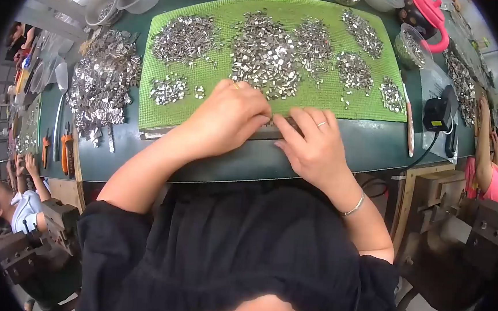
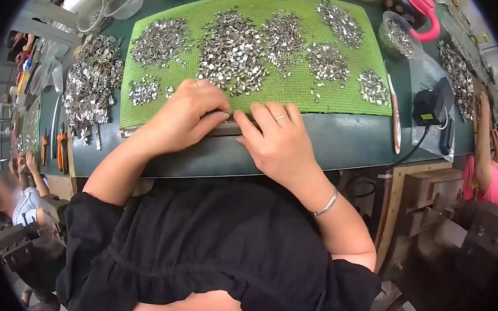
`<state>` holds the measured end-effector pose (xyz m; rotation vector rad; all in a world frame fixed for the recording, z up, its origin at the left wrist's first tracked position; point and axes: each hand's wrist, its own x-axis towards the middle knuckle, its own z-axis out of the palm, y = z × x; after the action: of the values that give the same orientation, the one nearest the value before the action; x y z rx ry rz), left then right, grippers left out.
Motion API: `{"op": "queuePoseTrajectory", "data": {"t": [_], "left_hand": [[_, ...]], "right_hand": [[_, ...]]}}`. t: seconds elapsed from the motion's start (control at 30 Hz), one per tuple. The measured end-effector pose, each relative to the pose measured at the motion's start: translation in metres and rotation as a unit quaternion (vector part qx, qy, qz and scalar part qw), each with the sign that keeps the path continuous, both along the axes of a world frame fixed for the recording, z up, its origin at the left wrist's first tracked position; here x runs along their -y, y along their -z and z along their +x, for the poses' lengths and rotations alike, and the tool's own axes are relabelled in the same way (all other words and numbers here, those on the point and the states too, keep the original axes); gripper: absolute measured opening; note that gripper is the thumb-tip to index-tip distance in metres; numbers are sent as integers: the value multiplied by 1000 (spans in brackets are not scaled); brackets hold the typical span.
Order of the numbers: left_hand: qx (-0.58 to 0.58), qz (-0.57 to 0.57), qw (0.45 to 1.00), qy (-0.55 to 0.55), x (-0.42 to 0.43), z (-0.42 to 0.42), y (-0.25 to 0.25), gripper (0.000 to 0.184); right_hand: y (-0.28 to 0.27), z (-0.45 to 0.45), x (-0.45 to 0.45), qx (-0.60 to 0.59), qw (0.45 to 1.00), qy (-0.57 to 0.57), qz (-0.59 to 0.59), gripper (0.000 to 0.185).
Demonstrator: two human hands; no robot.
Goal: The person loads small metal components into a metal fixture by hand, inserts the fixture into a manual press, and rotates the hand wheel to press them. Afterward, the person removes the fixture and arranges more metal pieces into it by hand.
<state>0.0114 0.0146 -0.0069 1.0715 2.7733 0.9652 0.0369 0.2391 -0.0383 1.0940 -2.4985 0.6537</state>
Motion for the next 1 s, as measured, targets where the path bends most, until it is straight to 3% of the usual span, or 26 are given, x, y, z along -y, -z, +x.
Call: {"op": "queuePoseTrajectory", "data": {"t": [0.13,0.23,0.3,0.33,0.5,0.6,0.8,1.0], "left_hand": [[-33,-31,999,7,-2,5,0,9],[-108,-79,991,18,-2,14,-4,15],[-167,-82,982,-42,-4,17,-5,24],[-132,-116,981,-76,-4,16,-2,34],[-114,-198,966,-119,-14,19,5,41],[-126,-188,965,-133,-15,16,4,36],[-112,-122,974,-152,-20,-14,8,10],[-86,-122,975,-167,-23,-17,11,6]], "right_hand": [[-7,-5,-7,13,1000,5,22,38],[-14,-18,-7,2,999,40,-14,30],[-9,-31,-6,-14,997,63,-37,25],[-6,-37,-6,9,997,68,-36,24],[-7,-48,6,32,998,54,-28,15],[-9,-51,9,24,999,48,-7,10],[-12,-55,10,45,998,48,23,9],[-6,-56,10,83,995,55,-2,7]]}}
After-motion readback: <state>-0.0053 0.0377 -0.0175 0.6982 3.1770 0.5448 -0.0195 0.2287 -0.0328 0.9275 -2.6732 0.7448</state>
